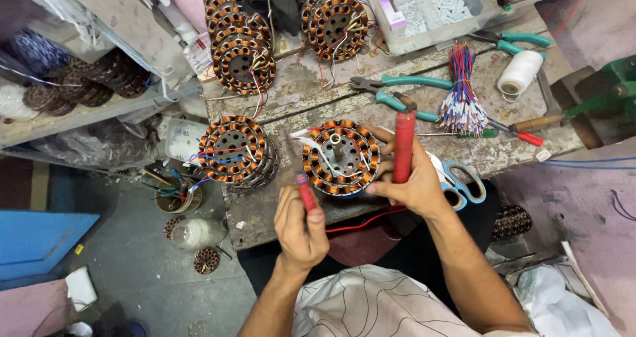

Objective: The person prepares a stator by trimming wires with scissors, tying knots, and soldering connections with a soldering iron.

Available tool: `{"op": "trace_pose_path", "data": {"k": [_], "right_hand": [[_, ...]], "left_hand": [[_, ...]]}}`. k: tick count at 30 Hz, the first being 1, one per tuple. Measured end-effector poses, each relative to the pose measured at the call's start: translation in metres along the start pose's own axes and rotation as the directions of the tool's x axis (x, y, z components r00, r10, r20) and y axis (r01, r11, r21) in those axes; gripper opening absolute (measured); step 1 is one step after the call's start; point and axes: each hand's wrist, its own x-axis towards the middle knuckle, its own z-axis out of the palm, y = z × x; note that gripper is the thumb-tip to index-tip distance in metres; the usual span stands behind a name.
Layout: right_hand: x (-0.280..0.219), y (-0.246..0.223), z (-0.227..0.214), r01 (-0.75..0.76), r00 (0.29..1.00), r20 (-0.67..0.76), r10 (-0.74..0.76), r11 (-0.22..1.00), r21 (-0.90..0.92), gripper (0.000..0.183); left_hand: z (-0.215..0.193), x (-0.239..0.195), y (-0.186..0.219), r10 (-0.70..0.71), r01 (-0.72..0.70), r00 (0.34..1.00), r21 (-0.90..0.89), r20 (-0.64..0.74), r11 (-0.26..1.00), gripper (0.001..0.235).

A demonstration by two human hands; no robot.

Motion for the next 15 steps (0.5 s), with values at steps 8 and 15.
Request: {"op": "trace_pose_path", "data": {"k": [8, 15], "right_hand": [[-0.008, 0.011, 0.006, 0.096, 0.993, -0.073, -0.097, 0.995, -0.014, 0.066], [-0.027, 0.017, 0.044, 0.165, 0.967, -0.147, -0.207, 0.954, -0.251, 0.095]], "left_hand": [[0.002, -0.029, -0.001, 0.196, -0.196, 0.98, -0.019, 0.038, 0.98, 0.037], [0.01, -0.128, -0.022, -0.009, -0.011, 0.987, -0.124, -0.158, 0.992, 0.04]]}}
